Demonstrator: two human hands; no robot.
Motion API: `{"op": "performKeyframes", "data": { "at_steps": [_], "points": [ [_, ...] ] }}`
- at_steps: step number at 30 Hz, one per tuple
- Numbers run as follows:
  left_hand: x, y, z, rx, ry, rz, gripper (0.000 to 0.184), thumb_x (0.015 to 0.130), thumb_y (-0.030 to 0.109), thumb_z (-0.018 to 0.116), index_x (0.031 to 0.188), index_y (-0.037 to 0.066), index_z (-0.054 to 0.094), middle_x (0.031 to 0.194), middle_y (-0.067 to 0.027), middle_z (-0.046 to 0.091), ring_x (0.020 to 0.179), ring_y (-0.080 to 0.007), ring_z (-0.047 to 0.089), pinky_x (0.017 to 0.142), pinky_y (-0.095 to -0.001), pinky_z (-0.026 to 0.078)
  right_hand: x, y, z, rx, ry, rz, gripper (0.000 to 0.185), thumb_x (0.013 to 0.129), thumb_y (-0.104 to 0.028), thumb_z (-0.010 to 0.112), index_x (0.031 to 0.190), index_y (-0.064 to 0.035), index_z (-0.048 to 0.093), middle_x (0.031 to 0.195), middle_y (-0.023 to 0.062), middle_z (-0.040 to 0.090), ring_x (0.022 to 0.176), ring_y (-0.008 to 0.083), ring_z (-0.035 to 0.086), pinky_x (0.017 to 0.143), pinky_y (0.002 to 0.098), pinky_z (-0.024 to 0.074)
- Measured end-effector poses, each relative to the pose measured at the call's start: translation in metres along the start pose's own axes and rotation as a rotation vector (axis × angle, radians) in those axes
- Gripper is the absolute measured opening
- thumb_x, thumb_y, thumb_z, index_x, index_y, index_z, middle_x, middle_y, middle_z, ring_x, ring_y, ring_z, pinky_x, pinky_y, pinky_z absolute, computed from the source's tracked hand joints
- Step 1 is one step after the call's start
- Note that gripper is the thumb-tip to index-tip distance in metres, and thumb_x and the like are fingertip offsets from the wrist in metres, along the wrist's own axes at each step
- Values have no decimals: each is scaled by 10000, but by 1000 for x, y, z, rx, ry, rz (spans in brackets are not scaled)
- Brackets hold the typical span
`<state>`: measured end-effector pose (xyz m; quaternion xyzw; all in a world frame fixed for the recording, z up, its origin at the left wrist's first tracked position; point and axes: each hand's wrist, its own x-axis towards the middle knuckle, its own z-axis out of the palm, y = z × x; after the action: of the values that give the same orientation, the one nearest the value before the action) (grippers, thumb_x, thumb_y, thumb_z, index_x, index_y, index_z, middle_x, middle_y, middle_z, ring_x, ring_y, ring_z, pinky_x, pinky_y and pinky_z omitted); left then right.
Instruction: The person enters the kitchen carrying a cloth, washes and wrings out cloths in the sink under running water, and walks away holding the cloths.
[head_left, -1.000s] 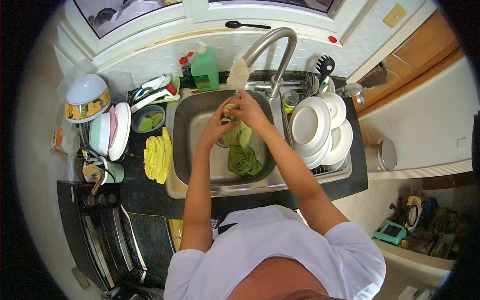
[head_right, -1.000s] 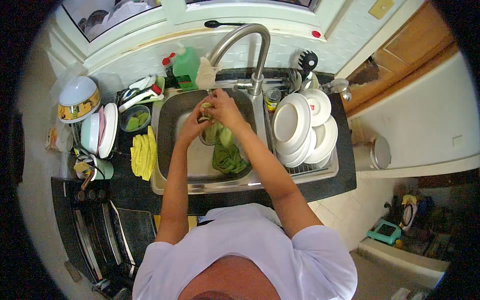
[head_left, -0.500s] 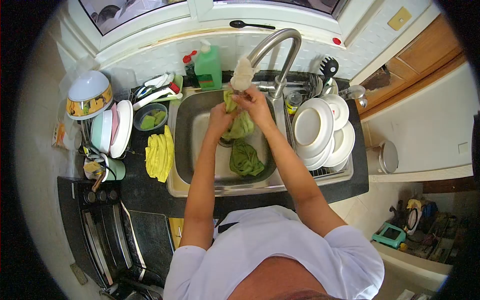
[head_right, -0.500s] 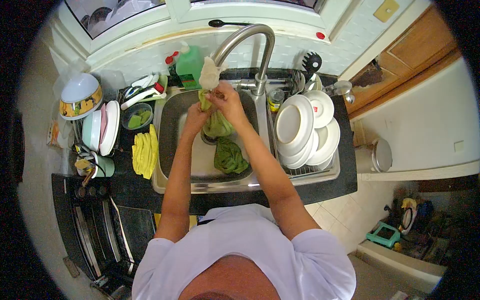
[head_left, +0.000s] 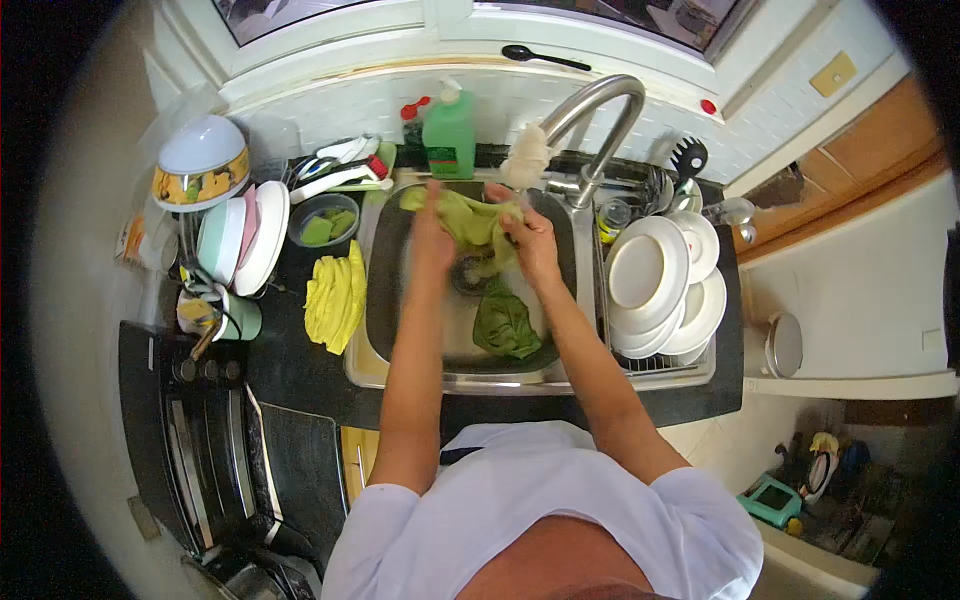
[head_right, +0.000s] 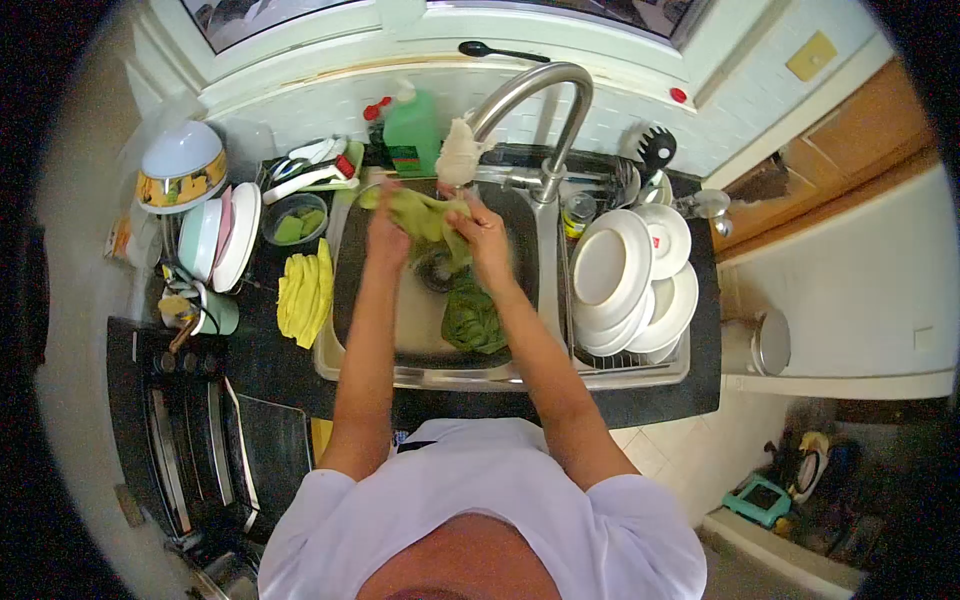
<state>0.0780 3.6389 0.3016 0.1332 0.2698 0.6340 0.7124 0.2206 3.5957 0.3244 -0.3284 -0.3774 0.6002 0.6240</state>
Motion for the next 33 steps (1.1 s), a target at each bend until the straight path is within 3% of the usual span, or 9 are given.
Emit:
{"op": "performKeyframes", "data": {
  "at_steps": [2, 5, 8, 16, 21, 23, 26, 29, 33],
  "points": [
    [27, -47, -40, 96, 53, -236, 299, 867, 319, 562, 1078, 108, 535, 1010, -4, 563, 947, -144, 539, 842, -305, 441, 3, 12, 12, -257, -28, -72, 229, 798, -189, 644, 999, -78, 642, 810, -15, 584, 730, 76, 515, 664, 234, 422],
    [49, -116, -76, -35, -362, 26, 425, 871, 439, 502, 1066, 61, 509, 992, -46, 553, 858, -174, 549, 725, -330, 461, 10, 21, 30, -578, 21, -290, 148, 802, -198, 633, 817, -52, 616, 732, 4, 553, 689, 75, 472, 614, 249, 393],
    [18, -109, -32, 274, -35, -4, 313, 874, 360, 527, 934, 58, 582, 918, -22, 566, 790, -128, 511, 678, -301, 428, 39, 47, 4, -804, 173, -556, 162, 826, -195, 600, 808, -35, 618, 616, 64, 519, 585, 129, 467, 529, 289, 363],
    [6, -87, -1, 187, 232, -100, 429, 858, 437, 545, 918, 23, 636, 880, -49, 602, 723, -148, 531, 641, -279, 427, 31, 45, -12, -1069, 123, -548, 238, 827, -232, 579, 854, 2, 614, 639, 172, 561, 587, 250, 532, 538, 355, 408],
    [-26, -52, 7, 392, 55, -290, 525, 783, 494, 622, 994, 15, 584, 922, -78, 603, 838, -170, 568, 743, -325, 455, 57, 29, -58, -1340, 222, -78, 286, 848, -259, 532, 940, -2, 617, 811, 191, 618, 735, 362, 575, 688, 382, 446],
    [-40, -24, 13, 384, -59, -288, 523, 774, 472, 640, 1017, 13, 581, 898, -72, 609, 858, -161, 572, 757, -311, 450, 59, 24, -73, -1023, 141, -233, 301, 838, -271, 530, 914, 9, 613, 782, 191, 606, 733, 342, 565, 701, 375, 429],
    [-26, -30, -20, 1242, -370, -170, 476, 788, 409, 642, 1055, 21, 572, 909, -68, 615, 890, -149, 573, 777, -292, 442, 51, 3, -58, -993, -205, -321, 307, 829, -289, 556, 870, 9, 617, 795, 153, 580, 747, 277, 551, 708, 345, 420],
    [-16, -31, -3, 1492, -299, -118, 336, 835, 262, 603, 1050, 7, 561, 895, -64, 620, 772, -108, 582, 686, -254, 461, 43, 1, -34, -801, -147, -46, 411, 782, -368, 609, 974, -6, 578, 870, 119, 561, 820, 214, 533, 744, 331, 415],
    [-22, -1, 50, 1119, -216, 15, 325, 834, 226, 598, 1074, 12, 550, 966, -50, 616, 836, -139, 597, 708, -258, 463, 39, 48, -51, -341, 60, -125, 619, 715, -437, 689, 1136, -19, 513, 922, 103, 577, 903, 186, 533, 821, 297, 409]
  ]
}}
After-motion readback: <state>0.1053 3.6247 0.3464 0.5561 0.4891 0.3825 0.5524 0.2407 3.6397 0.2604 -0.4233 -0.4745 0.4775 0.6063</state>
